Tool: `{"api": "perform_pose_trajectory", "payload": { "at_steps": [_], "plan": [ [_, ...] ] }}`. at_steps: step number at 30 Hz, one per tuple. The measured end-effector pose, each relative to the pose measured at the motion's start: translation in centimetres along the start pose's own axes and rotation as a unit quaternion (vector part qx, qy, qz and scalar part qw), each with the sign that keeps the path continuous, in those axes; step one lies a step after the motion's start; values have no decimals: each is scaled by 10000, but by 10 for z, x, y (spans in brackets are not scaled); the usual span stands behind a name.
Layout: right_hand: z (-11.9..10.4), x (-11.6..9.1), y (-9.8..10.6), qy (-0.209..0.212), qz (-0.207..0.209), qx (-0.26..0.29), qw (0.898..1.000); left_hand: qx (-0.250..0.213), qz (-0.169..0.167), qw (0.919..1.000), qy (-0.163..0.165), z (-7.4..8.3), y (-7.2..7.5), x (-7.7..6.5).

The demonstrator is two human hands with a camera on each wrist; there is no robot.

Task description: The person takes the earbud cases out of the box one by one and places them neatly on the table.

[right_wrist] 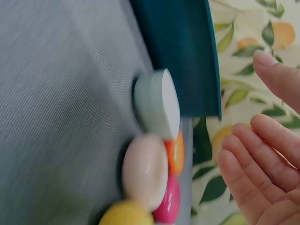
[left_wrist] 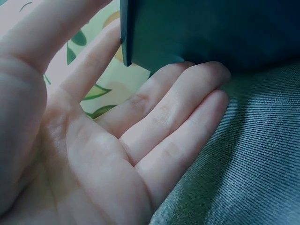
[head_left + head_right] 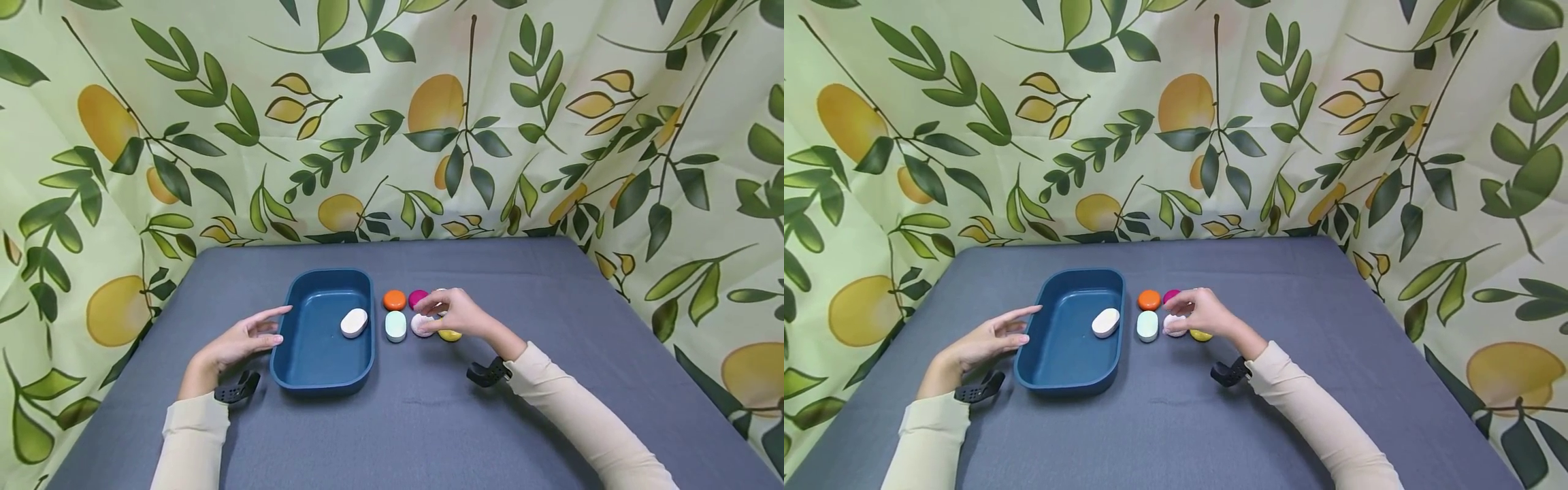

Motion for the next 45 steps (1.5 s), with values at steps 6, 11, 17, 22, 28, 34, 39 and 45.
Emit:
{"api": "perform_pose_trajectory", "payload": {
  "at_steps": [6, 11, 17, 22, 28, 34, 39, 45],
  "plan": [
    [-27, 23, -23, 313, -307, 106, 9990, -136, 40, 9999, 58, -5, -4, -1],
    [-45, 44, -42, 705, -497, -80, 9962, -500, 25, 9987, -69, -9, -9, -1],
    [-55, 72, -51, 980, -715, -614, 9907, -664, 75, 9976, -193, -8, -8, -3],
    [-60, 96, -62, 1017, -1033, -1252, 9815, -653, 144, 9975, -244, -7, -5, -5],
    [-61, 109, -78, 836, -1589, -1686, 9692, -596, 108, 9979, -221, -6, -5, -4],
    [-59, 119, -85, 777, -1791, -2016, 9598, -580, 137, 9980, -220, -5, -4, -3],
    [-53, 126, -96, 317, -2071, -2421, 9474, -574, 139, 9981, -196, -7, -4, -4],
    [-46, 127, -106, -204, -2256, -2883, 9303, -559, 101, 9982, -167, -8, -8, -4]
  ]
}}
Point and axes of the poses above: each hand's wrist, its own x-axis towards the middle knuckle, its own y-axis out of the back of the hand, z = x × y, the point moved 10 cm from there along x, towards the middle knuckle, and after that the axes turned 9 degrees about -z, right-handed, at the moved point
